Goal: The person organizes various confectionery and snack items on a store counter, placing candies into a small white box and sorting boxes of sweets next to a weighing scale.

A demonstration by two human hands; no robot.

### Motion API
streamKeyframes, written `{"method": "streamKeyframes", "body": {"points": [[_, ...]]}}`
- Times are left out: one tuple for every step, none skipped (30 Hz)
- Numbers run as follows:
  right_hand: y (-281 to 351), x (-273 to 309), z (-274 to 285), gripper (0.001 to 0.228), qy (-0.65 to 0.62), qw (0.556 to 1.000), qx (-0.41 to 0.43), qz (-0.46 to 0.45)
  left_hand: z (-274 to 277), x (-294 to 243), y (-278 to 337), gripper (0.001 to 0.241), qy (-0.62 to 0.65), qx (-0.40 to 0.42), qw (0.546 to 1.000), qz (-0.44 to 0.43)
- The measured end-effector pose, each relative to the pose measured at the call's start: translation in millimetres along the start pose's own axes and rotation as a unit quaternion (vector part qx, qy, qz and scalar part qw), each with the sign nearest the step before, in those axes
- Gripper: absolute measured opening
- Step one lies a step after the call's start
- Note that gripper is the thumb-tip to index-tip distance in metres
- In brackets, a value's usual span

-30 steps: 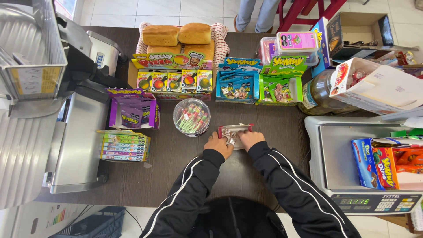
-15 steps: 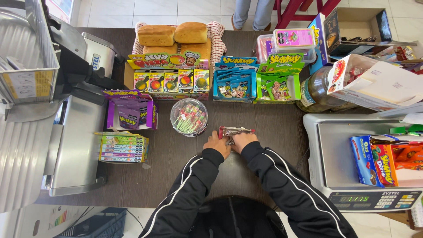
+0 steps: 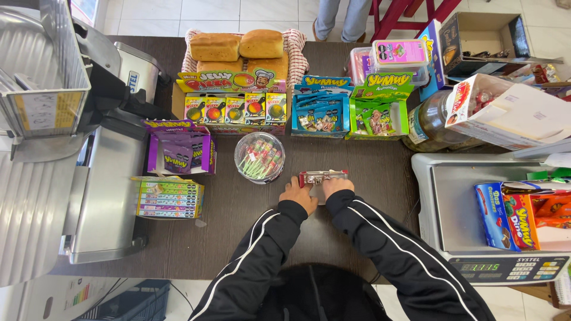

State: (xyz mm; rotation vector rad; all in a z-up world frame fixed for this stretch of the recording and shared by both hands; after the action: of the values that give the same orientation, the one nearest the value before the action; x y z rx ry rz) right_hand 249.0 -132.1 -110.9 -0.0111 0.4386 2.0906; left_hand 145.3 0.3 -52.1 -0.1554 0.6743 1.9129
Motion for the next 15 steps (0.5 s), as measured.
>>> {"method": "streamKeyframes", "body": {"points": [[-2.3, 1.4, -6.9, 0.027, 0.001, 1.0, -0.001, 0.0, -1.1, 0.1, -1.2, 0.062, 0.001, -0.001, 1.0, 0.0], [-4.9, 4.5, -12.5, 0.024, 0.014, 1.0, -0.009, 0.011, -1.8, 0.1, -2.5, 0.061, -0.002, -0.004, 1.0, -0.002], [-7.4, 8.5, -18.6, 0.022, 0.026, 0.999, -0.016, 0.022, -2.6, 0.8, -3.5, 0.061, -0.005, -0.007, 1.0, -0.003], [-10.0, 9.7, -23.1, 0.022, 0.026, 0.999, -0.016, 0.022, 1.1, -0.7, -1.4, 0.061, -0.005, -0.008, 1.0, -0.002], [-11.9, 10.7, -26.9, 0.02, 0.03, 0.999, -0.022, 0.021, 3.9, -1.7, 1.5, 0.061, -0.004, -0.006, 1.0, 0.0], [-13.9, 11.6, -30.7, 0.019, 0.034, 0.999, -0.027, 0.021, 6.7, -2.7, 4.4, 0.061, -0.004, -0.003, 1.0, 0.003], [-10.0, 13.3, -15.3, 0.019, 0.034, 0.999, -0.028, 0.022, 10.4, -3.2, 5.2, 0.061, -0.003, -0.005, 1.0, 0.004], [-6.1, 12.6, -1.5, 0.023, 0.048, 0.999, -0.021, 0.015, 13.1, -4.0, 5.9, 0.062, -0.002, -0.001, 1.0, 0.005], [0.6, 11.7, 10.7, 0.028, 0.062, 0.998, -0.013, 0.008, 14.0, -5.0, 8.7, 0.063, -0.001, 0.004, 1.0, 0.006], [-6.5, 9.7, -20.5, 0.028, 0.062, 0.998, -0.012, 0.009, 13.6, -6.0, 9.9, 0.063, 0.0, 0.005, 1.0, 0.007], [-15.8, 9.2, -42.1, 0.023, 0.058, 0.997, -0.055, 0.012, 14.5, -7.4, 9.7, 0.063, 0.0, 0.005, 1.0, 0.005], [-24.4, 8.4, -63.5, 0.018, 0.055, 0.994, -0.098, 0.015, 15.5, -9.1, 9.5, 0.063, 0.0, 0.006, 1.0, 0.003], [-26.2, 8.7, -64.4, 0.018, 0.054, 0.994, -0.099, 0.014, 11.7, -8.9, 7.2, 0.063, 0.0, 0.006, 1.0, 0.001], [-27.8, 9.0, -62.2, 0.021, 0.05, 0.992, -0.114, 0.011, 8.2, -8.2, 4.9, 0.061, -0.005, 0.005, 1.0, 0.001], [-29.7, 10.3, -60.2, 0.024, 0.044, 0.99, -0.13, 0.01, 4.6, -6.7, 2.8, 0.06, -0.009, 0.004, 1.0, 0.003]]}}
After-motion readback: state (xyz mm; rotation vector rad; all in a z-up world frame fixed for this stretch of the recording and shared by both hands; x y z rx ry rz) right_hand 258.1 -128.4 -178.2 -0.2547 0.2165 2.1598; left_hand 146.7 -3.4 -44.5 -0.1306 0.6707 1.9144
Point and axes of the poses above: each hand's wrist, its own y-axis away from the middle knuckle, its own z-axis out of the back of the hand, x = y × z, the point moved 10 cm from there along -y, towards the middle knuckle, and after that the axes turned 8 degrees about -x, right-handed, at the moved point
